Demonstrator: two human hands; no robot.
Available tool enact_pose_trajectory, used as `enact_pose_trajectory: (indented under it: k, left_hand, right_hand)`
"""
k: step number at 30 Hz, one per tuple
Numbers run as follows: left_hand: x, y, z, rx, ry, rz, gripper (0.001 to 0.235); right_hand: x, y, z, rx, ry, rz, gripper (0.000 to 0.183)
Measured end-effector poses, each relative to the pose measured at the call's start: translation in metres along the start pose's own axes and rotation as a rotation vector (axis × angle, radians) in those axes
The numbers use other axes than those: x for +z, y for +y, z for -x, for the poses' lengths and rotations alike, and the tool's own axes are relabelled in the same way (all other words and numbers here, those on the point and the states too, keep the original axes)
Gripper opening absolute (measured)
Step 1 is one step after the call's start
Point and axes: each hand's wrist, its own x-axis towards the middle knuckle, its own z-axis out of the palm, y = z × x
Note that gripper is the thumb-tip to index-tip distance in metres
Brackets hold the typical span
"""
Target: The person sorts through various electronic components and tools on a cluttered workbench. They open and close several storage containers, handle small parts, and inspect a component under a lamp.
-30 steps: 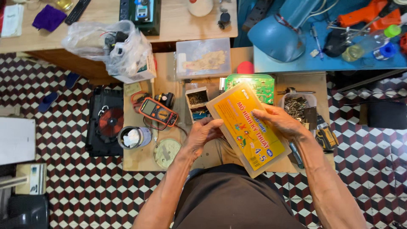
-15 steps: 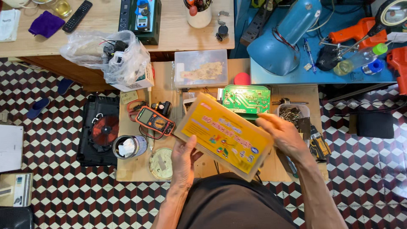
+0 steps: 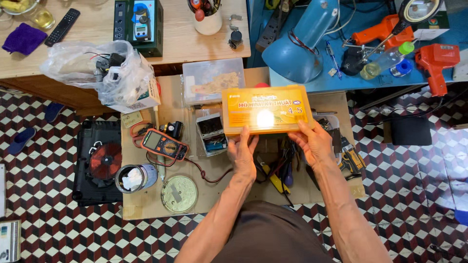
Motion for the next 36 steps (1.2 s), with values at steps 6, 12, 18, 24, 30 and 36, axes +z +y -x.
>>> enact_pose_trajectory:
  k: [6, 12, 18, 24, 30, 36]
  left_hand:
    - [-0.022, -0.023, 0.0, -0.18, 0.068, -0.018, 0.041]
    - [-0.022, -0.024, -0.006, -0.31, 0.104, 0.072, 0.043]
    - [-0.011, -0.015, 0.001, -0.44, 0.172, 0.048, 0.045]
    - [-0.009, -0.004, 0.012, -0.448, 0.152, -0.073, 0.051]
    - [-0.03, 0.039, 0.033, -0.248, -0.114, -0.615, 0.049]
    - [-0.024, 0.076, 0.017, 1.08, -0.561, -1.514, 0.086]
  right_hand:
    - [-0.028, 0.015, -0.027, 0.063, 0.069, 0.014, 0.039]
    - [-0.035, 0.035, -0.048, 0.036, 0.221, 0.016, 0.029]
    - [-0.029, 0.032, -0.035, -0.1, 0.245, 0.085, 0.031]
    - [-0.025, 0.03, -0.025, -0.238, 0.274, 0.177, 0.034]
    - [-0.022, 0.024, -0.017, -0.237, 0.27, 0.2, 0.034]
    - [-0.022, 0.017, -0.009, -0.175, 0.257, 0.234, 0.039]
